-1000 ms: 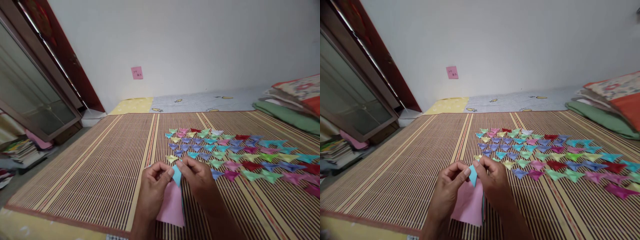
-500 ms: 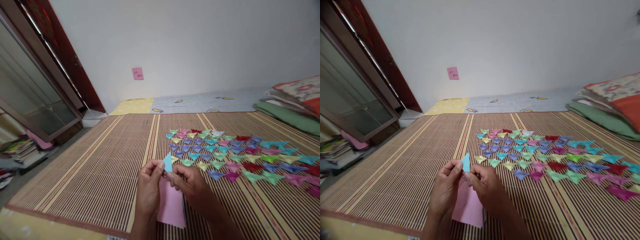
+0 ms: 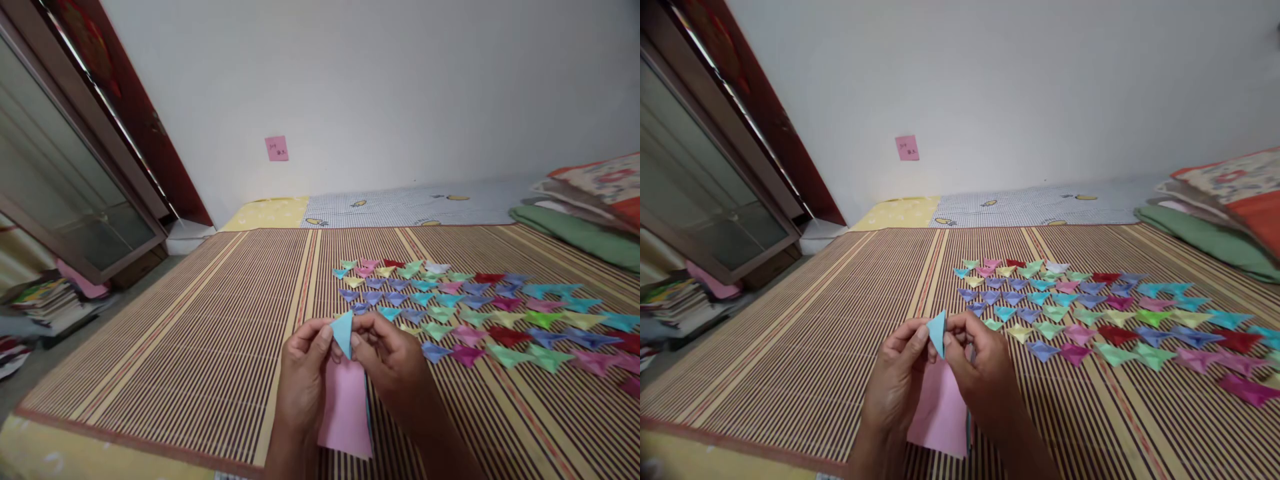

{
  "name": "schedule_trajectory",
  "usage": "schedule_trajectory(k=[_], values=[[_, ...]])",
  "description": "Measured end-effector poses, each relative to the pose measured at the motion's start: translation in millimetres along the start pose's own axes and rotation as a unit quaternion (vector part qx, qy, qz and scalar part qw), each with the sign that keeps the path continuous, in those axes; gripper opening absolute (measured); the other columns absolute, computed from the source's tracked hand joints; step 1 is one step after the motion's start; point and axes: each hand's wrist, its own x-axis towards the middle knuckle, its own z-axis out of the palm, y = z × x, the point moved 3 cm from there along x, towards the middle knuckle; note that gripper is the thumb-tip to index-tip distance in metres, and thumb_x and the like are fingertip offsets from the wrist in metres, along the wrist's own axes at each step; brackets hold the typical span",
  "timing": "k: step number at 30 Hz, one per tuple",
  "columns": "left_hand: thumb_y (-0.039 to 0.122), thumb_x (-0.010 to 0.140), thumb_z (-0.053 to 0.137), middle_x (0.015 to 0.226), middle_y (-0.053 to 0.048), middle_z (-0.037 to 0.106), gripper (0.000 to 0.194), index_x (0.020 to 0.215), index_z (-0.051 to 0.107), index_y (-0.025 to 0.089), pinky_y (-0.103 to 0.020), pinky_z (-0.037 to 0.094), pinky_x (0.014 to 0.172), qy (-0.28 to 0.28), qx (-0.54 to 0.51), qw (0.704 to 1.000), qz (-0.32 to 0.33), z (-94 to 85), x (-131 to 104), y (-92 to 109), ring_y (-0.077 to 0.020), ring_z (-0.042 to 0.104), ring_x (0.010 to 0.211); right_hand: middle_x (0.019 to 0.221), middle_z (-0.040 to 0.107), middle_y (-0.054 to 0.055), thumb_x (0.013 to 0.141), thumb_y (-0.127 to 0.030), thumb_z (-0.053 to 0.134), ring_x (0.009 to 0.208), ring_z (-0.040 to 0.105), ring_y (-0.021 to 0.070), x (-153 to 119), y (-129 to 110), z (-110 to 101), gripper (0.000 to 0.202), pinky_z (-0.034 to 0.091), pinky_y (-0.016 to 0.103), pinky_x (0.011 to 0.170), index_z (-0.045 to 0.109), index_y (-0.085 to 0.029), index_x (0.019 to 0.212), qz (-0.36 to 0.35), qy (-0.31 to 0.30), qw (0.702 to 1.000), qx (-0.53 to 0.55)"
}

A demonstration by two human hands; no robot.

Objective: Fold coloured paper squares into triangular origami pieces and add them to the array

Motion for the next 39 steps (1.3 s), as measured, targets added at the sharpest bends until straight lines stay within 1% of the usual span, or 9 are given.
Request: schedule_trajectory(k=[4, 7, 11, 14, 17, 20, 25, 31, 39], values=[[0.027, 0.079, 0.082, 0.071, 0.003, 0.064, 0.023, 0.097, 0.072, 0.017, -0.02, 0.049, 0.063, 0.073, 0.067, 0.994, 0.043, 0.8, -5, -1, -0.0097, 0.058, 0.063, 0.066, 0.06, -0.003, 0.091, -0.019, 0.059, 0.058, 0.055, 0.0138, -4, -5, 2, 0.012, 0.044, 0.026, 0.056, 0.062, -0.022, 0.08, -0.067, 0.077, 0.989, -0.11], [0.027, 0.08, 0.08, 0.075, 0.002, 0.064, 0.018, 0.091, 0.068, 0.019, -0.021, 0.052, 0.063, 0.128, 0.138, 0.977, 0.1, 5.3, -11, 1, -0.0117, 0.061, 0.067, 0.069, 0.059, -0.002, 0.092, -0.013, 0.057, 0.058, 0.055, 0.0132, -7, -7, 5, 0.014, 0.045, 0.026, 0.057, 0.061, -0.022, 0.081, -0.174, 0.127, 0.954, -0.208], [0.029, 0.089, 0.07, 0.088, -0.002, 0.068, 0.009, 0.091, 0.07, 0.02, -0.027, 0.055, 0.076, 0.111, 0.223, 0.955, 0.163, 15.4, -19, 4, -0.0158, 0.067, 0.081, 0.081, 0.069, 0.002, 0.094, -0.01, 0.056, 0.075, 0.068, 0.017, -9, -5, 7, 0.013, 0.053, 0.03, 0.07, 0.062, -0.021, 0.09, -0.257, 0.159, 0.912, -0.277], [0.031, 0.091, 0.068, 0.099, -0.005, 0.07, 0.014, 0.1, 0.069, 0.021, -0.029, 0.055, 0.081, 0.088, 0.245, 0.953, 0.152, 20.8, -22, 3, -0.0179, 0.068, 0.09, 0.096, 0.074, 0.007, 0.095, -0.012, 0.056, 0.093, 0.072, 0.0209, -9, -2, 5, 0.009, 0.056, 0.035, 0.084, 0.062, -0.019, 0.096, -0.28, 0.173, 0.894, -0.304], [0.033, 0.091, 0.069, 0.094, -0.003, 0.07, 0.015, 0.1, 0.066, 0.021, -0.027, 0.055, 0.077, 0.095, 0.236, 0.959, 0.122, 22.6, -23, 3, -0.0163, 0.068, 0.085, 0.096, 0.075, 0.007, 0.096, -0.013, 0.056, 0.092, 0.073, 0.0201, -9, -1, 6, 0.009, 0.057, 0.034, 0.082, 0.062, -0.019, 0.096, -0.287, 0.169, 0.888, -0.317], [0.032, 0.092, 0.067, 0.087, -0.002, 0.069, 0.013, 0.096, 0.063, 0.021, -0.025, 0.056, 0.075, 0.101, 0.22, 0.964, 0.11, 22.8, -24, 4, -0.015, 0.068, 0.08, 0.093, 0.075, 0.006, 0.096, -0.013, 0.056, 0.089, 0.073, 0.0184, -10, -3, 8, 0.011, 0.058, 0.03, 0.081, 0.062, -0.02, 0.092, -0.286, 0.164, 0.891, -0.312], [0.024, 0.089, 0.066, 0.1, -0.005, 0.072, 0.013, 0.102, 0.068, 0.021, -0.026, 0.057, 0.079, 0.092, 0.21, 0.968, 0.106, 22.9, -24, 8, -0.0165, 0.069, 0.09, 0.094, 0.074, 0.004, 0.093, -0.008, 0.057, 0.09, 0.073, 0.0149, -11, -9, 8, 0.013, 0.058, 0.023, 0.079, 0.063, -0.02, 0.095, -0.258, 0.172, 0.914, -0.261], [0.019, 0.084, 0.069, 0.09, -0.003, 0.075, 0.016, 0.096, 0.077, 0.022, -0.024, 0.059, 0.074, 0.099, 0.189, 0.966, 0.147, 23.1, -25, 12, -0.0147, 0.07, 0.078, 0.094, 0.07, 0.001, 0.091, -0.005, 0.057, 0.093, 0.069, 0.014, -8, -13, 1, 0.02, 0.055, 0.024, 0.081, 0.066, -0.023, 0.095, -0.206, 0.159, 0.95, -0.171], [0.022, 0.08, 0.078, 0.085, -0.002, 0.076, 0.013, 0.092, 0.083, 0.024, -0.021, 0.056, 0.071, 0.078, 0.128, 0.982, 0.113, 14.2, -19, 6, -0.0121, 0.068, 0.072, 0.091, 0.068, -0.003, 0.089, -0.007, 0.061, 0.089, 0.066, 0.0149, -7, -5, -5, 0.021, 0.052, 0.027, 0.077, 0.067, -0.027, 0.091, -0.141, 0.139, 0.975, -0.096]])
